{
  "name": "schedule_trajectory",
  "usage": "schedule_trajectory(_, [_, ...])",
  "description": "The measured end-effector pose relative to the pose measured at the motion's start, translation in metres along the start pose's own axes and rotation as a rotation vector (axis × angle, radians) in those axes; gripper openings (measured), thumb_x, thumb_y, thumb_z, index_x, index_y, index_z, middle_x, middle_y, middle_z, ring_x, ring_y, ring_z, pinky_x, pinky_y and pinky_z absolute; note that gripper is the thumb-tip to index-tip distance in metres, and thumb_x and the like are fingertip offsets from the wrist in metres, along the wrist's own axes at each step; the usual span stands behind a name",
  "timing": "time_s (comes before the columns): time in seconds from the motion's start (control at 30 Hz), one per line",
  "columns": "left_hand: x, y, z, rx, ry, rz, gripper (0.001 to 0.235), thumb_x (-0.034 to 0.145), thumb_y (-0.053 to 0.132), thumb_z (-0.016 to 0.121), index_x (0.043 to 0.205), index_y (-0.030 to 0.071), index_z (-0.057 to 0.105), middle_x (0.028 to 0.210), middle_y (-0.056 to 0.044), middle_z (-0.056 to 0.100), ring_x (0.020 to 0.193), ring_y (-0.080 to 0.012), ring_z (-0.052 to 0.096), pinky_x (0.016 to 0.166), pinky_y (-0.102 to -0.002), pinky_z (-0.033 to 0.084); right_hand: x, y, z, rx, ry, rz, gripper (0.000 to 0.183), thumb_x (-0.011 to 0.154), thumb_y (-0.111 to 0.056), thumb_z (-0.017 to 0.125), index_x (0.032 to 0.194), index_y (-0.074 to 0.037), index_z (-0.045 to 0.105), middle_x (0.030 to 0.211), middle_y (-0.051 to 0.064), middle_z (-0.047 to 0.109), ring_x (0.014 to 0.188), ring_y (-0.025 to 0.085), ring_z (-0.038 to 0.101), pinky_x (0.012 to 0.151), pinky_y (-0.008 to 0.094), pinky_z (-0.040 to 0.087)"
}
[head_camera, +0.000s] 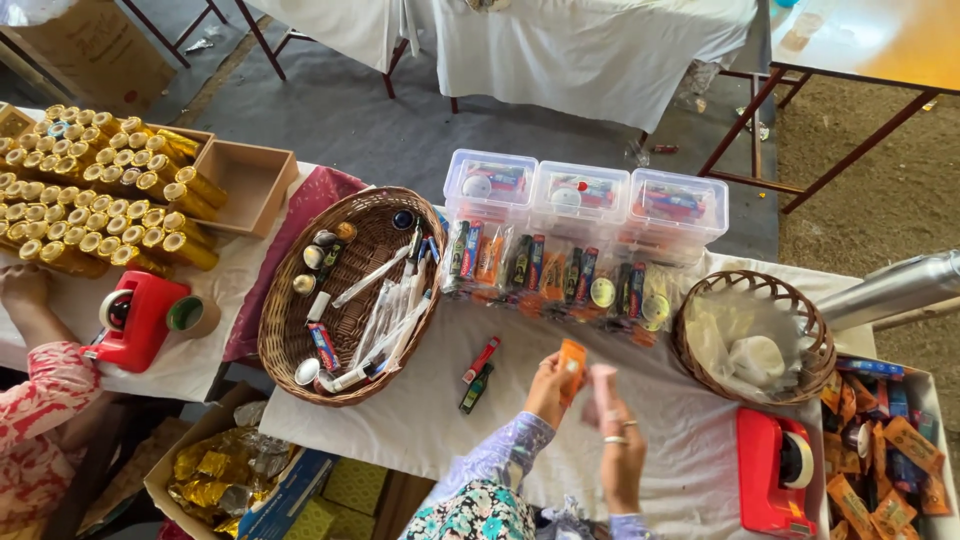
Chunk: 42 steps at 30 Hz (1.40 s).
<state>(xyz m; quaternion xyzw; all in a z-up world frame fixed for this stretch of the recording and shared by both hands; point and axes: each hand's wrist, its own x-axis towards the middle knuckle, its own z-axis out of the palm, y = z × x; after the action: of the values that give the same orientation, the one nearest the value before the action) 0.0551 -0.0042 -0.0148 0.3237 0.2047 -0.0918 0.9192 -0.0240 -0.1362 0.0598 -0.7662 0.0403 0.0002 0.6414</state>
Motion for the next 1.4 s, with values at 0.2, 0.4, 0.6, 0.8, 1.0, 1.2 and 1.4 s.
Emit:
schedule_trajectory(0.2, [-0.029, -0.023, -0.007, 0.644, -0.195, 0.057, 0.051, 0.093, 0.015, 0.075, 0.131, -0.002, 0.045, 0.107, -0.009, 0.068, 0.086, -0.0143, 0.068, 0.07, -0.028, 0.054, 0.032, -0.002, -0.025, 0.203, -0.002, 0.125, 0.039, 0.1, -0.013, 0.053, 0.137, -0.006, 0.061, 0.129, 0.006, 0.068, 0.115, 0.016, 0.066, 0.095, 0.029, 0.053])
schedule_trajectory(0.4, [-0.076, 0.014, 0.03, 1.001, -0.218, 0.22, 0.046, 0.096, 0.012, 0.076, 0.124, 0.0, 0.041, 0.111, -0.018, 0.07, 0.096, -0.02, 0.074, 0.077, -0.031, 0.063, 0.038, -0.011, -0.022, 0.116, -0.029, 0.29, 0.028, 0.092, -0.013, 0.07, 0.116, 0.002, 0.072, 0.098, 0.011, 0.076, 0.078, 0.013, 0.069, 0.061, 0.025, 0.057])
schedule_trajectory(0.6, [-0.078, 0.018, 0.043, 0.585, -0.148, -0.065, 0.043, 0.097, 0.009, 0.063, 0.133, 0.008, 0.04, 0.112, -0.018, 0.068, 0.09, -0.0182, 0.071, 0.068, -0.031, 0.062, 0.061, 0.044, -0.012, 0.13, 0.236, 0.221, 0.025, 0.105, -0.019, 0.065, 0.113, 0.004, 0.073, 0.092, 0.01, 0.07, 0.069, 0.009, 0.058, 0.053, 0.023, 0.047])
schedule_trajectory(0.8, [-0.023, -0.033, -0.014, -0.056, -0.096, -0.108, 0.04, 0.104, 0.033, 0.05, 0.134, 0.01, 0.062, 0.117, -0.005, 0.071, 0.103, -0.0169, 0.067, 0.089, -0.036, 0.056, 0.028, 0.011, 0.008, 0.149, 0.162, 0.065, 0.03, 0.106, -0.024, 0.055, 0.124, -0.006, 0.07, 0.121, 0.011, 0.071, 0.107, 0.018, 0.067, 0.09, 0.031, 0.056])
schedule_trajectory(1.0, [-0.043, -0.048, 0.008, -0.089, 0.079, -0.238, 0.05, 0.103, 0.051, 0.043, 0.137, 0.019, 0.061, 0.125, 0.006, 0.07, 0.113, -0.0085, 0.063, 0.099, -0.033, 0.049, 0.038, -0.012, 0.022, 0.131, -0.159, 0.005, 0.05, 0.104, -0.029, 0.048, 0.152, -0.013, 0.048, 0.161, 0.011, 0.042, 0.146, 0.025, 0.041, 0.119, 0.037, 0.031])
schedule_trajectory(1.2, [-0.009, -0.039, -0.009, -0.235, 0.06, -0.1, 0.046, 0.109, 0.047, 0.046, 0.144, 0.017, 0.054, 0.122, -0.006, 0.065, 0.099, -0.019, 0.06, 0.089, -0.036, 0.051, 0.004, 0.015, 0.025, 0.029, -0.129, 0.004, 0.043, 0.103, -0.023, 0.054, 0.141, -0.003, 0.055, 0.136, 0.013, 0.059, 0.124, 0.023, 0.055, 0.105, 0.034, 0.043])
schedule_trajectory(1.4, [0.004, -0.021, -0.02, -0.333, 0.058, -0.033, 0.057, 0.094, 0.003, 0.05, 0.149, 0.017, 0.041, 0.132, -0.012, 0.065, 0.11, -0.0226, 0.069, 0.096, -0.037, 0.056, 0.018, 0.079, 0.008, 0.637, 0.115, 0.064, 0.025, 0.114, -0.02, 0.061, 0.111, 0.005, 0.065, 0.105, 0.006, 0.061, 0.098, 0.013, 0.057, 0.088, 0.028, 0.049])
